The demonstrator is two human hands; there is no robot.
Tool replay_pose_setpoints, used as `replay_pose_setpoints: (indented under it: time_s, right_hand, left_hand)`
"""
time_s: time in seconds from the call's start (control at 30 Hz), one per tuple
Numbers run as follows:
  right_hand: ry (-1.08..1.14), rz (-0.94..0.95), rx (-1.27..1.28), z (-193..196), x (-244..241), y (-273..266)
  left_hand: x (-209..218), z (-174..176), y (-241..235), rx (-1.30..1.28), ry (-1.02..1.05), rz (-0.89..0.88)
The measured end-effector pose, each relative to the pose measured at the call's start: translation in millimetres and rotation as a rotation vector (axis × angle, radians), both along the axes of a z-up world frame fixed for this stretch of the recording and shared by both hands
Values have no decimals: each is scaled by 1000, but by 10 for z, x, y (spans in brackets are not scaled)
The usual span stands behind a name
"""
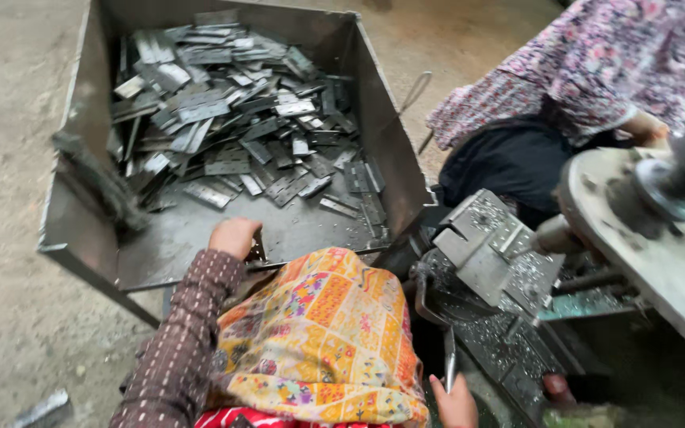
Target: The person places metal hinge pieces one by one into a drilling machine to create holes, then moves the finished pieces from the machine to a large metal bin.
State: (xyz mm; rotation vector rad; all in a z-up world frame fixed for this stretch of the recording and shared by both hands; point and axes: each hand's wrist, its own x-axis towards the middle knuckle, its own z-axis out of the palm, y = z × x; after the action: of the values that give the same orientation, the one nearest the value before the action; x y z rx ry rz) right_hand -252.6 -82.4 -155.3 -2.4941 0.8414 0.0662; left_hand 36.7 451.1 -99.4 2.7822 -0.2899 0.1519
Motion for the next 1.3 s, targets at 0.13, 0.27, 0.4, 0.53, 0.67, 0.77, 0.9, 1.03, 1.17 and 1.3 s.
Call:
replay_pose_setpoints:
  time_s: [0.13,0.27,0.4,0.53,0.67,0.77,0.9,1.03,1.17,1.3]
  right_hand:
    - [102,32,-19,17,-1,-95]
    - [92,59,-29,105,20,-97]
    - [113,32,18,348,8,81]
    - [171,-5,32,558,19,187]
    - [152,20,29,608,31,195]
    - [157,10,43,578,30,200]
    - [136,9,33,480,33,190]
    - [95,22,48,241,-49,105]
    - [101,-37,55,-335,-208,380]
    - [96,3,15,-612,-116,305]
  left_hand:
    - [-266,897,-673,-35,-58,-67]
    - [-457,1654,-1648,-244,-362,-417]
    - [-673,1806,-2709,-277,-476,-736]
    - [-792,1422,-3697,-46,-433,-869]
    - [-833,1104,-4063,-132,-515,-637]
    - [-797,1069,-4187,-31,-336,-559]
    - [-707,1102,-4252,19,-323,-542]
    - [-713,1074,-4324,47,-302,-521]
    - [-646,1001,-4420,129,-400,-475]
    - [-636,1009,-4251,-5,-454,-471]
